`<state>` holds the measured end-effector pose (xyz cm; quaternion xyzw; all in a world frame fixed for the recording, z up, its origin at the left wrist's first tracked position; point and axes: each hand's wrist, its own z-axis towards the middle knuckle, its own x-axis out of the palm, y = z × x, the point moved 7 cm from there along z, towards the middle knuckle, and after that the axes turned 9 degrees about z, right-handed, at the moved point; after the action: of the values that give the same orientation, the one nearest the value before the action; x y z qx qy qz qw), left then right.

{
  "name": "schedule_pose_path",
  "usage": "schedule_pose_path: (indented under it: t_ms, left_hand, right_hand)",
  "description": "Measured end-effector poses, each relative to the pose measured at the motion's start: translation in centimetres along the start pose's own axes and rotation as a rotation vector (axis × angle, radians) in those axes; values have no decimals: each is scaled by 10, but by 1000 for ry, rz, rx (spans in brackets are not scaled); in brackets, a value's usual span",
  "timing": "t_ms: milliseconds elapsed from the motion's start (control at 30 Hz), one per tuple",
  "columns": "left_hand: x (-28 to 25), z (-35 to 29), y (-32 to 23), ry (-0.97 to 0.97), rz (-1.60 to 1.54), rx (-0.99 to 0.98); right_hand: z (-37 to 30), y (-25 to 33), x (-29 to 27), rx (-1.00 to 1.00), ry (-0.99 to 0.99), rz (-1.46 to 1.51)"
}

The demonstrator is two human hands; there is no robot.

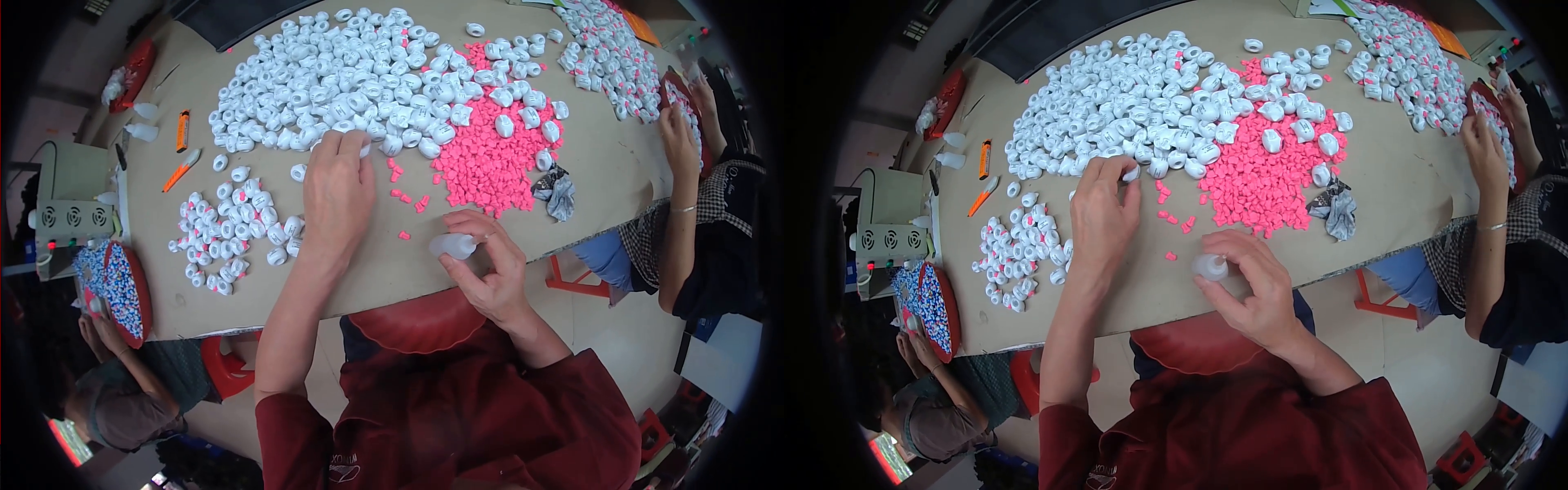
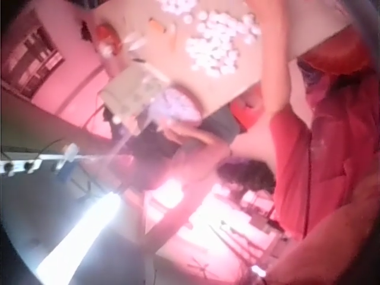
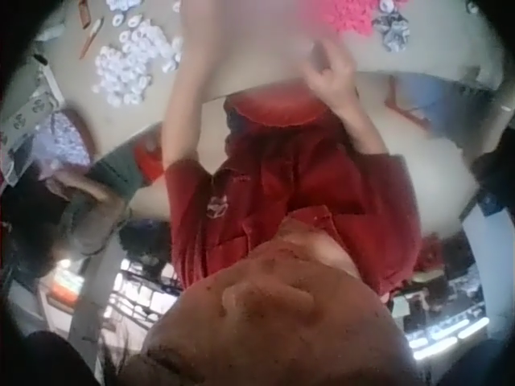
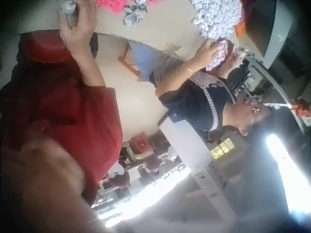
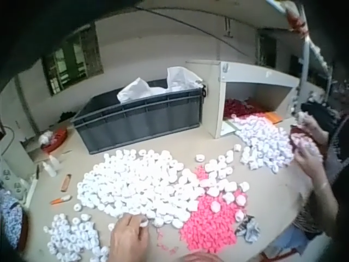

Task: The person assembles small white toy components by applying glue from a bottle to a white toy base, then attaching pink toy components to it.

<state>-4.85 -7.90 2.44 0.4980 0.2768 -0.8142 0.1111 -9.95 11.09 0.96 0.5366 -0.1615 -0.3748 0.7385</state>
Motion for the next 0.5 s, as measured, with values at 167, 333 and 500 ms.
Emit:
schedule_pose_path:
  t_ms: [167,333,500]
  left_hand:
    - [3,-5,4,-7,-106,29]
    - [-9,-13,0,180,-165,-91]
    - [-8,-62,0,234,-1072,-255]
  right_hand:
    - [-6,-11,-2,140,-61,180]
    - [-9,-12,-8,38,-12,84]
    - [-13,-14,-11,134,-48,151]
